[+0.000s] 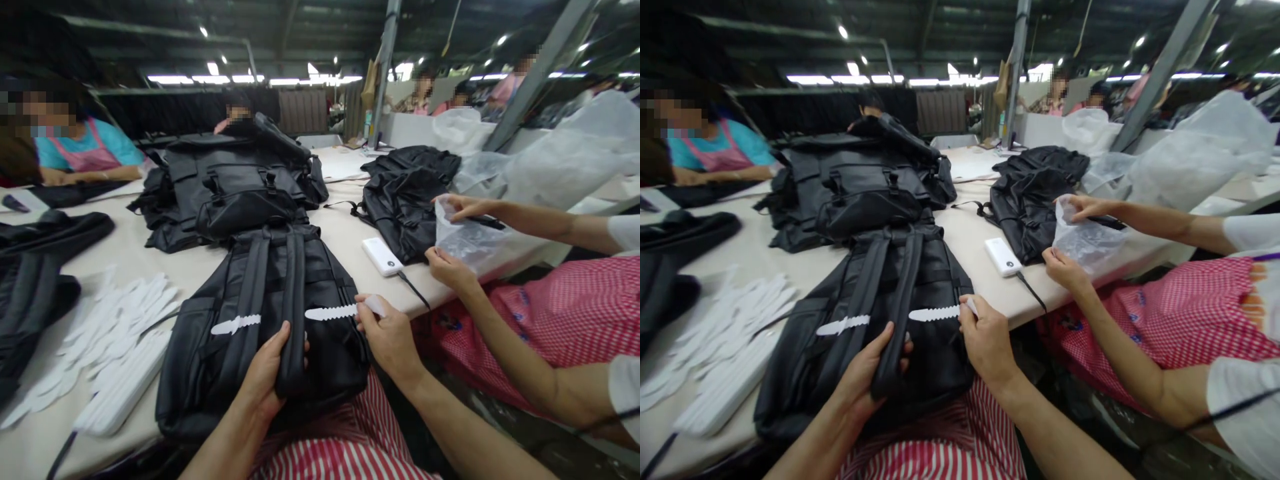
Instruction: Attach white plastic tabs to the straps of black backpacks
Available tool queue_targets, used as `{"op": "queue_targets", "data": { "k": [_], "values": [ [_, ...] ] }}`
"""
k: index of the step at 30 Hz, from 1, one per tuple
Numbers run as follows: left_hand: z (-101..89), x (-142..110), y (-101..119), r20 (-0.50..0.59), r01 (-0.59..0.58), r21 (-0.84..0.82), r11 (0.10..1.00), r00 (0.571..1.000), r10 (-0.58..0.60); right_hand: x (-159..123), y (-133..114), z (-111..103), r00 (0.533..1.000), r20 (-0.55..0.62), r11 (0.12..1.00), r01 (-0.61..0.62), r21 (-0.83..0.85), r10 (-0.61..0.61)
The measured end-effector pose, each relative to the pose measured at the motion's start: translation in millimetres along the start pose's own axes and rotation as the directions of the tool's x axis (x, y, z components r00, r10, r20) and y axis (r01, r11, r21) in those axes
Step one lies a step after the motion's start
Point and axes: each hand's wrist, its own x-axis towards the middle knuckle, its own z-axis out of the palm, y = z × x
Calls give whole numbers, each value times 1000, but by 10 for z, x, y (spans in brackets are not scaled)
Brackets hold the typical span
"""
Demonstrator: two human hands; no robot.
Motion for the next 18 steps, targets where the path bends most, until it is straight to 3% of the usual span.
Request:
{"op": "queue_targets", "data": {
  "k": [5, 9, 11, 13, 15, 17, 18],
  "values": [
    [13, 11, 1, 62, 19, -185, 983, 998, -8, -50, 45, -2, 964, -11, 934, 254, -253, -265],
    [49, 0, 10, 103, 75, -264, 962, 993, -50, -73, 26, 47, 941, 31, 912, 335, -235, -338],
    [65, 6, -3, 95, 96, -260, 961, 993, -73, -102, 2, 145, 945, 70, 926, 327, -188, -319],
    [76, 20, -23, 83, 108, -247, 963, 992, -90, -121, -19, 284, 976, 98, 975, 204, -90, -195],
    [77, 32, -39, 89, 121, -243, 963, 991, -102, -113, -25, 420, 992, 122, 994, -48, 102, 35],
    [70, 33, -45, 97, 123, -248, 961, 990, -102, -81, -14, 510, 963, 135, 905, -266, 332, 234],
    [65, 28, -43, 91, 117, -249, 961, 991, -97, -60, -3, 529, 948, 127, 847, -318, 425, 292]
  ]
}}
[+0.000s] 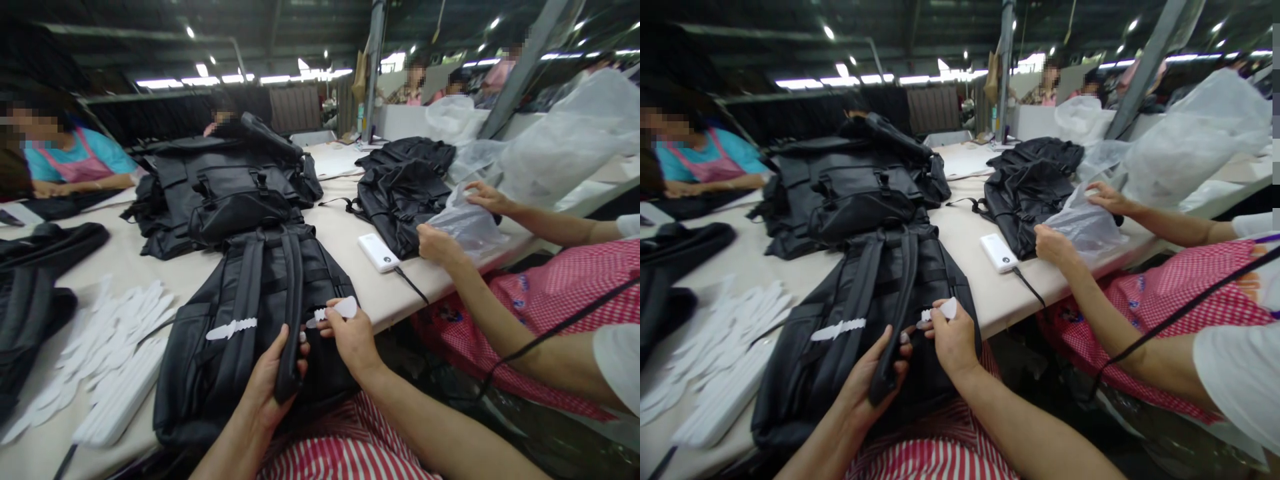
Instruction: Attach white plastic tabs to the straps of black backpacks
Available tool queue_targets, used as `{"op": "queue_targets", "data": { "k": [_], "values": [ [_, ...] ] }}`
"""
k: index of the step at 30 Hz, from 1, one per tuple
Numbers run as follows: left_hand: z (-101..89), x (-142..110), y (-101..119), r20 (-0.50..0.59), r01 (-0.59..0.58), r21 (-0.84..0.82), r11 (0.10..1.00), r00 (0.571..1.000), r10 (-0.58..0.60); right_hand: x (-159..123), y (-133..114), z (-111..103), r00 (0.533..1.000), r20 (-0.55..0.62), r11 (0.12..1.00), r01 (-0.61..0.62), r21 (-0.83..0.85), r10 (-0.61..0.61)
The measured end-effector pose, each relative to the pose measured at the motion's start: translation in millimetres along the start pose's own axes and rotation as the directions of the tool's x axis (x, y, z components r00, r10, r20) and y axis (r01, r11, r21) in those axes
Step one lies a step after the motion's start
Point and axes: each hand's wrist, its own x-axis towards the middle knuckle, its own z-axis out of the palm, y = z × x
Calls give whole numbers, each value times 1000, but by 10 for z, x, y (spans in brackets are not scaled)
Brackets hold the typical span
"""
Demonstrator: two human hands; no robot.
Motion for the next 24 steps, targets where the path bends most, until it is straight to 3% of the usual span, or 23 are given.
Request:
{"op": "queue_targets", "data": {
  "k": [2, 5, 10, 14, 19, 24],
  "values": [
    [-4, -18, 9, -24, -18, 4, 1000, 1000, 18, 37, 5, -18, 999, -42, 993, -21, 118, 26],
    [0, -39, 16, -48, -34, 13, 999, 998, 35, 42, -21, -103, 1000, -24, 996, -1, 91, 3],
    [-15, -22, -1, -79, -52, 77, 996, 995, 58, 23, -153, -294, 993, 54, 974, 118, -193, -109],
    [-42, -15, 1, -75, -40, 95, 995, 996, 47, 61, -357, -455, 960, 193, 862, 268, -431, -201],
    [-51, -31, 27, -87, -53, 83, 995, 994, 60, 36, -630, -510, 860, 465, 624, 485, -612, -212],
    [-58, -35, 35, -70, -51, 90, 995, 996, 58, 14, -800, -483, 733, 649, 490, 650, -580, -205]
  ]
}}
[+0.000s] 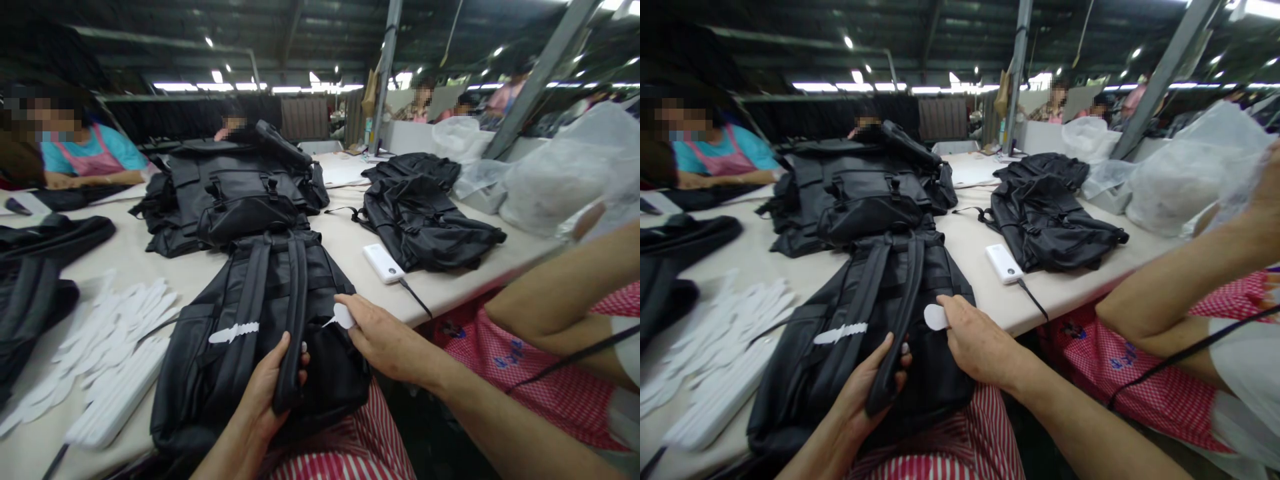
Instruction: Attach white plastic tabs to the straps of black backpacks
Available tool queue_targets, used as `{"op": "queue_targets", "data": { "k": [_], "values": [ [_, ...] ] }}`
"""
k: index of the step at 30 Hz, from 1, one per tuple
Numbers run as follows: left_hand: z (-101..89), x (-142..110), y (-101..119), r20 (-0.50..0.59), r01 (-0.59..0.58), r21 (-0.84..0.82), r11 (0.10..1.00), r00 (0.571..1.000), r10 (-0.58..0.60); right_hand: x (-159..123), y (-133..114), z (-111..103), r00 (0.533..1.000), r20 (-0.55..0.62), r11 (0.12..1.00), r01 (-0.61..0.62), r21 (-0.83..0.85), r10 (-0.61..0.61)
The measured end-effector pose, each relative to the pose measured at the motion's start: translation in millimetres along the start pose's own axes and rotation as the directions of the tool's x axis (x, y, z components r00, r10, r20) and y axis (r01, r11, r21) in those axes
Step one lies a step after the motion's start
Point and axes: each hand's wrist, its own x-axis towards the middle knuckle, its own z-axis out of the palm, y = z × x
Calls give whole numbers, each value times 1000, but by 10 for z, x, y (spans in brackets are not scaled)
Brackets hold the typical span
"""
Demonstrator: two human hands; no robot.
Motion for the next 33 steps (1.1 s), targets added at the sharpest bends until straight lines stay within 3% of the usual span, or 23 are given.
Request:
{"op": "queue_targets", "data": {
  "k": [11, 17, 23, 28, 31, 33],
  "values": [
    [45, 23, -5, -35, -15, 38, 999, 999, 16, 64, -70, -64, 998, 34, 969, 64, -241, -57],
    [21, 31, -22, -35, -3, 72, 997, 999, 6, 14, -178, -164, 993, -21, 907, 98, -409, -117],
    [-19, 43, -28, -22, -2, 79, 997, 1000, 4, 27, -223, -165, 995, 45, 887, 100, -451, -89],
    [-9, 29, -15, -7, 0, 76, 997, 1000, 1, 117, -173, -187, 992, 127, 963, 45, -266, -12],
    [-23, 31, -10, -6, -1, 77, 997, 1000, 1, 167, -86, -178, 966, 249, 996, -80, 30, 70],
    [-41, 36, -11, -7, -4, 77, 997, 1000, 4, 190, -21, -134, 922, 372, 939, -219, 265, 110]
  ]
}}
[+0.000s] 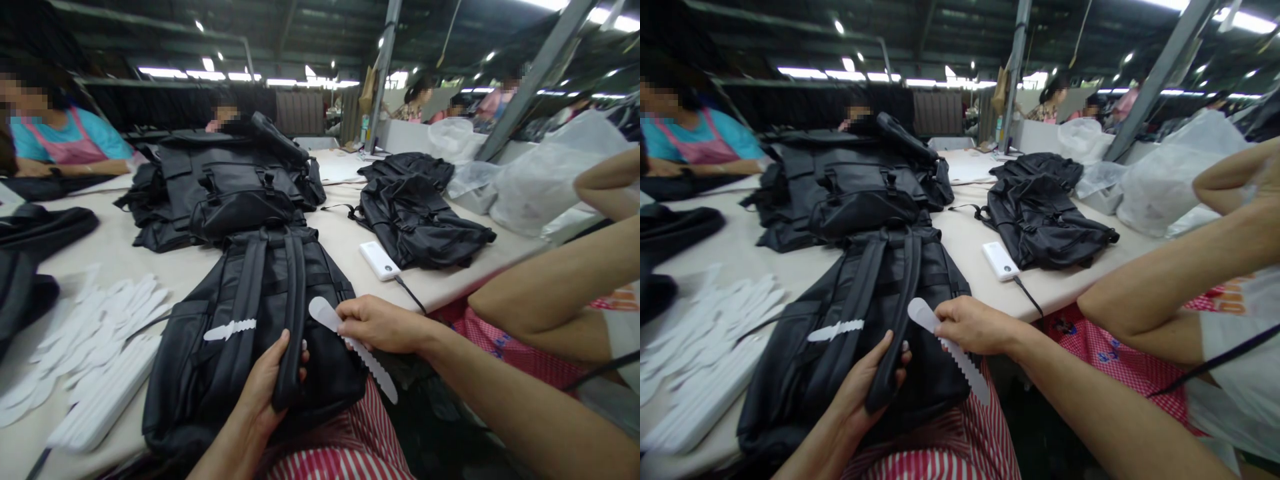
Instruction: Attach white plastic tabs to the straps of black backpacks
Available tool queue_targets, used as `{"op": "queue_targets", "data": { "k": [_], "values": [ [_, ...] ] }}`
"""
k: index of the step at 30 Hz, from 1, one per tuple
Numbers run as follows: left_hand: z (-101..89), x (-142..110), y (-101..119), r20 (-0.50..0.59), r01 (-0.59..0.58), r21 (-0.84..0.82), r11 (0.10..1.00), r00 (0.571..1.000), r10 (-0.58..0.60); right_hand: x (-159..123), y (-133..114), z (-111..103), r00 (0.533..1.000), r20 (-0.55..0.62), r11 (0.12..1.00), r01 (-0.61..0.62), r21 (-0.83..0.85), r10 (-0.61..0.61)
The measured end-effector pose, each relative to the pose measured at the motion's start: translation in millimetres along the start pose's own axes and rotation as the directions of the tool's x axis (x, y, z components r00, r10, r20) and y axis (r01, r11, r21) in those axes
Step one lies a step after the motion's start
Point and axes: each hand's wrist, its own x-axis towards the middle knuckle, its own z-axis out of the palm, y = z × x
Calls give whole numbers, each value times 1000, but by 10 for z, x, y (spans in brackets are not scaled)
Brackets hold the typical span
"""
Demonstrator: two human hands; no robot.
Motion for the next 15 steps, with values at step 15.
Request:
{"op": "queue_targets", "data": {
  "k": [15],
  "values": [
    [-48, -29, 20, 19, -161, 117, 980, 987, 160, 266, 343, 340, 984, 94, 973, -165, 164, 151]
  ]
}}
